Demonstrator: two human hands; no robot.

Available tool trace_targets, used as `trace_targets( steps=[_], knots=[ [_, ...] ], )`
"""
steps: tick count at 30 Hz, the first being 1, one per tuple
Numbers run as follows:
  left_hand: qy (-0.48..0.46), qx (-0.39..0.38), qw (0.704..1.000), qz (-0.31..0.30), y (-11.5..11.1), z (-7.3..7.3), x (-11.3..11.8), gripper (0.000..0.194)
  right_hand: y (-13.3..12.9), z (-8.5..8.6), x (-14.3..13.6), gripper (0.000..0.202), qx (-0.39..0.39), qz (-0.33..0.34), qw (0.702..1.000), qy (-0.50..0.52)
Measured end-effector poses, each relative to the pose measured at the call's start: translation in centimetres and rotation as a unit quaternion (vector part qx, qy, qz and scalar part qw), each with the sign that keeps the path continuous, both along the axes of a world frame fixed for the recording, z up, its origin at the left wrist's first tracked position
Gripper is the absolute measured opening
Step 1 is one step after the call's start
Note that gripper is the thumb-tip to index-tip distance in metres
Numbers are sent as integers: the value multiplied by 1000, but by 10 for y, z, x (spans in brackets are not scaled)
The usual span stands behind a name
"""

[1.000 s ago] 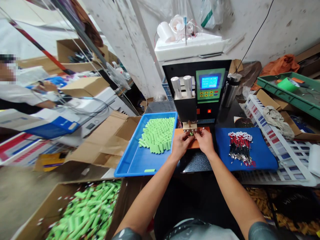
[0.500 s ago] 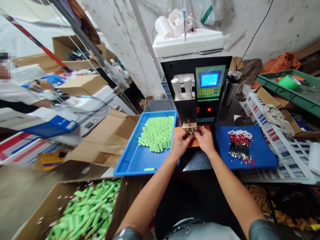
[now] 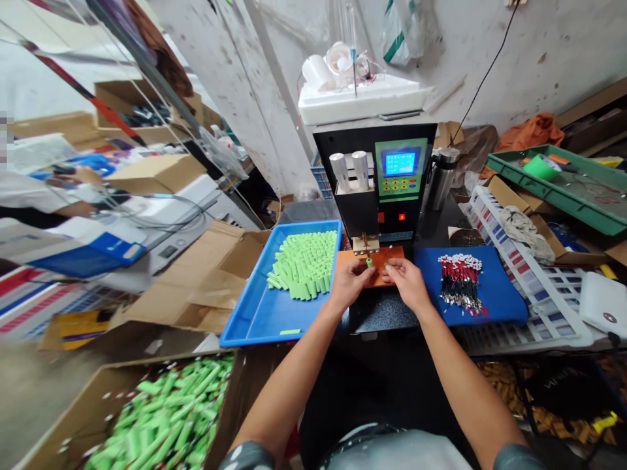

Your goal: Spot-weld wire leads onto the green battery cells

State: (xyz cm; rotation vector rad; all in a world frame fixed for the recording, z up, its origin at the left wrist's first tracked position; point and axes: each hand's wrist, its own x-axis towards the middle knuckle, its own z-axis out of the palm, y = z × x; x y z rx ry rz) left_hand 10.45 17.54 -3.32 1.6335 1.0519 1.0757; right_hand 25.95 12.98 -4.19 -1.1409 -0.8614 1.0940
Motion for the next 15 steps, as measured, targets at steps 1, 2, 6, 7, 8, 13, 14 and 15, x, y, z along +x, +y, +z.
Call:
trace_targets(
  steps=[1,2,6,7,8,13,14,15],
  knots=[
    [6,2,1000,1,-3,4,0,22,-6,1,0,46,-7,6,1000,1],
    [13,5,1000,4,-5,8,-1,21,-12,1,-1,45,-15,17,1000,-3],
    [28,17,999,15,-14,21,1,17,-30,3,-7,38,-39,81,996,-25],
    [25,17,999,16,-16,23,1,16,-31,3,-10,36,-39,92,995,-27],
    [22,15,1000,15,-17,25,2,16,-32,3,-12,35,-39,100,994,-28],
    [7,-5,1000,6,-24,30,5,18,-29,-1,-21,29,-33,101,994,-36],
    [6,-4,1000,7,-25,30,6,18,-28,-2,-22,28,-31,97,994,-44],
    [5,-1,1000,9,-26,30,7,18,-27,-3,-23,27,-29,93,994,-54]
  ],
)
